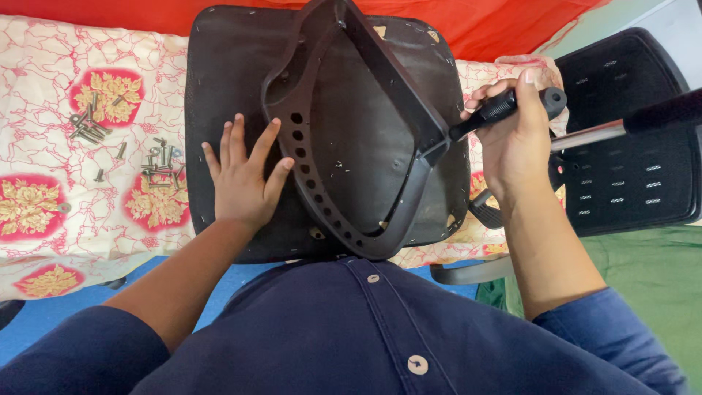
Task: The person uses a screwdriver to tighten screws into a black plastic chair frame resting on a table. The person holds the frame with one hand and turns the screwdriver with the other, working on multiple screw holes along the frame edge.
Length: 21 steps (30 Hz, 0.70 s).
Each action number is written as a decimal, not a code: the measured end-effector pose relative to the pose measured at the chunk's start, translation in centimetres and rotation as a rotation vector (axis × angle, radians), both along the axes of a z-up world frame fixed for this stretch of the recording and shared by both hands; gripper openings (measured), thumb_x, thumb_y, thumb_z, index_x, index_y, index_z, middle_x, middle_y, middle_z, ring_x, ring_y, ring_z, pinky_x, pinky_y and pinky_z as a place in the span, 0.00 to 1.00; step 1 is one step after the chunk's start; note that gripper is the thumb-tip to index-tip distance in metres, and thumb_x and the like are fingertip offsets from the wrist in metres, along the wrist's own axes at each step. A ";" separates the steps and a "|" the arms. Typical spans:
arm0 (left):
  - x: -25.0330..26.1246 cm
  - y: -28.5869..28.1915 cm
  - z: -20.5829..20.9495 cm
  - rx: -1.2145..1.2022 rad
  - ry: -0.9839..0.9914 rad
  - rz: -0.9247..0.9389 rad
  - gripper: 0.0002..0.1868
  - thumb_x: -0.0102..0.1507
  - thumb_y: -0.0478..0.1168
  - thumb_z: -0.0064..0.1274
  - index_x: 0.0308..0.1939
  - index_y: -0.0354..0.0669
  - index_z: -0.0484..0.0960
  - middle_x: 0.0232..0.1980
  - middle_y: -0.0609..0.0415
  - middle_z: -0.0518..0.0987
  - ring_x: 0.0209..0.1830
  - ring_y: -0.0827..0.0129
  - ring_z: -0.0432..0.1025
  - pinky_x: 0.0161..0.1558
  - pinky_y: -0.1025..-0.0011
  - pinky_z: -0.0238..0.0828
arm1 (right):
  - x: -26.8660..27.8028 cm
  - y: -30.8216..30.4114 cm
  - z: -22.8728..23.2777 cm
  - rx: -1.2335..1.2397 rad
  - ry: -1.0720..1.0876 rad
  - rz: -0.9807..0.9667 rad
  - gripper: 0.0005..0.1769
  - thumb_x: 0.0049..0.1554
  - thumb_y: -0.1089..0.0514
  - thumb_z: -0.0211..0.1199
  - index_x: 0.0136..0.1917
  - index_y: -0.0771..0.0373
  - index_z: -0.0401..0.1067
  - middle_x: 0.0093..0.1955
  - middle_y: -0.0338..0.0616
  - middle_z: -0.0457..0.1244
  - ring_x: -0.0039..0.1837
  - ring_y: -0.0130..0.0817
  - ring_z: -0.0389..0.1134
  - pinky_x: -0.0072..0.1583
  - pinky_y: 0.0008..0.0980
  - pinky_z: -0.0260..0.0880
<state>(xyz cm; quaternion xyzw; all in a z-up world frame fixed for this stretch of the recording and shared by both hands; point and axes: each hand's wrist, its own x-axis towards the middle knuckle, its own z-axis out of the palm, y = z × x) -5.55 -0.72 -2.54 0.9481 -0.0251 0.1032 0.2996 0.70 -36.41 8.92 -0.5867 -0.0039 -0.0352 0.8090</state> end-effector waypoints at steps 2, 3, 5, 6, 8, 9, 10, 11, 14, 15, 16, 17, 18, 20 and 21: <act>0.0 0.1 -0.3 0.012 -0.016 0.056 0.29 0.72 0.58 0.41 0.77 0.60 0.66 0.81 0.35 0.54 0.82 0.42 0.47 0.74 0.32 0.27 | 0.5 -0.3 -0.1 0.007 0.030 0.012 0.20 0.68 0.41 0.55 0.46 0.59 0.67 0.47 0.42 0.63 0.54 0.36 0.65 0.63 0.44 0.68; 0.1 0.1 -0.5 0.018 -0.026 0.083 0.28 0.73 0.55 0.40 0.77 0.58 0.66 0.81 0.36 0.55 0.82 0.43 0.47 0.74 0.31 0.26 | 0.8 -0.5 -0.1 0.009 0.044 0.017 0.19 0.67 0.41 0.54 0.45 0.59 0.68 0.47 0.41 0.62 0.54 0.36 0.65 0.63 0.44 0.69; 0.5 0.0 -0.8 0.030 -0.020 0.157 0.26 0.74 0.52 0.39 0.76 0.55 0.67 0.81 0.37 0.56 0.82 0.44 0.47 0.74 0.32 0.27 | 1.1 -0.9 -0.3 -0.046 0.038 0.016 0.18 0.69 0.43 0.55 0.47 0.59 0.69 0.47 0.41 0.62 0.54 0.35 0.63 0.61 0.41 0.65; 0.6 -0.1 -1.0 0.035 -0.017 0.194 0.25 0.75 0.50 0.38 0.76 0.54 0.67 0.81 0.37 0.56 0.82 0.44 0.47 0.75 0.32 0.27 | 1.2 -1.2 -0.2 -0.075 0.035 0.016 0.18 0.70 0.44 0.55 0.48 0.60 0.70 0.47 0.40 0.62 0.54 0.34 0.62 0.61 0.40 0.63; 0.8 -0.4 -1.1 0.089 0.006 0.159 0.25 0.74 0.49 0.39 0.75 0.54 0.67 0.81 0.40 0.57 0.82 0.47 0.48 0.74 0.32 0.26 | 1.1 -1.6 0.0 -0.112 0.027 0.039 0.17 0.71 0.44 0.55 0.51 0.60 0.69 0.50 0.39 0.62 0.55 0.32 0.62 0.61 0.40 0.63; 0.7 -0.3 -1.2 0.119 0.018 0.145 0.25 0.73 0.48 0.39 0.75 0.53 0.68 0.81 0.41 0.58 0.82 0.49 0.48 0.74 0.32 0.26 | 1.2 -1.5 0.1 -0.127 0.022 0.055 0.17 0.71 0.44 0.55 0.53 0.61 0.69 0.51 0.38 0.62 0.55 0.31 0.61 0.62 0.40 0.63; 0.7 -0.3 -1.2 0.132 0.012 0.148 0.25 0.73 0.48 0.39 0.75 0.53 0.67 0.81 0.41 0.58 0.82 0.49 0.48 0.74 0.32 0.27 | 1.4 -1.5 0.2 -0.095 0.019 0.063 0.17 0.70 0.44 0.54 0.53 0.60 0.68 0.49 0.40 0.63 0.54 0.34 0.63 0.62 0.41 0.63; 0.8 -0.4 -1.3 0.143 0.006 0.148 0.26 0.73 0.48 0.39 0.76 0.53 0.67 0.80 0.41 0.58 0.82 0.48 0.48 0.74 0.32 0.27 | 1.5 -1.4 0.2 -0.064 0.018 0.067 0.16 0.70 0.44 0.54 0.53 0.59 0.67 0.47 0.43 0.63 0.54 0.37 0.64 0.62 0.42 0.64; 0.8 -0.5 -1.3 0.157 0.005 0.146 0.27 0.73 0.47 0.39 0.76 0.52 0.67 0.80 0.40 0.58 0.81 0.48 0.48 0.74 0.32 0.28 | 1.6 -1.1 0.0 0.015 0.005 0.099 0.18 0.70 0.42 0.52 0.54 0.59 0.64 0.42 0.46 0.62 0.51 0.41 0.64 0.62 0.44 0.65; 0.7 -0.5 -1.3 0.157 0.008 0.146 0.27 0.73 0.47 0.39 0.76 0.52 0.67 0.79 0.40 0.58 0.81 0.48 0.48 0.74 0.33 0.28 | 1.6 -0.9 -0.2 0.038 -0.001 0.114 0.20 0.70 0.40 0.51 0.54 0.59 0.64 0.41 0.47 0.61 0.50 0.41 0.64 0.61 0.44 0.65; 0.7 -0.5 -1.3 0.170 0.012 0.150 0.26 0.72 0.47 0.39 0.75 0.52 0.69 0.79 0.40 0.58 0.81 0.48 0.49 0.74 0.33 0.28 | 1.8 -0.7 -0.3 0.060 -0.001 0.120 0.19 0.71 0.41 0.51 0.53 0.58 0.62 0.40 0.47 0.60 0.50 0.41 0.63 0.61 0.45 0.65; 0.7 -0.6 -1.3 0.182 0.016 0.152 0.25 0.72 0.46 0.39 0.74 0.53 0.70 0.80 0.40 0.59 0.81 0.48 0.49 0.74 0.33 0.28 | 1.9 -0.5 -0.5 0.082 -0.003 0.124 0.18 0.71 0.41 0.50 0.53 0.57 0.61 0.39 0.47 0.60 0.49 0.41 0.62 0.61 0.45 0.64; 0.7 -0.6 -1.3 0.195 0.019 0.153 0.24 0.72 0.46 0.39 0.74 0.53 0.71 0.80 0.40 0.59 0.81 0.48 0.49 0.75 0.34 0.29 | 2.0 -0.4 -0.6 0.105 -0.004 0.128 0.18 0.72 0.41 0.50 0.52 0.57 0.60 0.39 0.46 0.59 0.49 0.41 0.61 0.61 0.45 0.64; 0.7 -0.6 -1.2 0.192 0.022 0.159 0.25 0.72 0.46 0.40 0.73 0.53 0.71 0.79 0.41 0.60 0.81 0.48 0.50 0.75 0.34 0.30 | 2.1 -0.3 -0.7 0.120 -0.025 0.135 0.19 0.72 0.40 0.49 0.50 0.56 0.58 0.39 0.47 0.60 0.49 0.41 0.63 0.61 0.45 0.65; 0.6 -0.7 -1.1 0.187 0.023 0.161 0.25 0.72 0.46 0.40 0.73 0.52 0.71 0.79 0.41 0.60 0.81 0.48 0.50 0.74 0.34 0.30 | 2.1 -0.2 -0.7 0.125 -0.035 0.138 0.20 0.72 0.39 0.49 0.49 0.56 0.57 0.39 0.48 0.60 0.50 0.42 0.63 0.61 0.44 0.65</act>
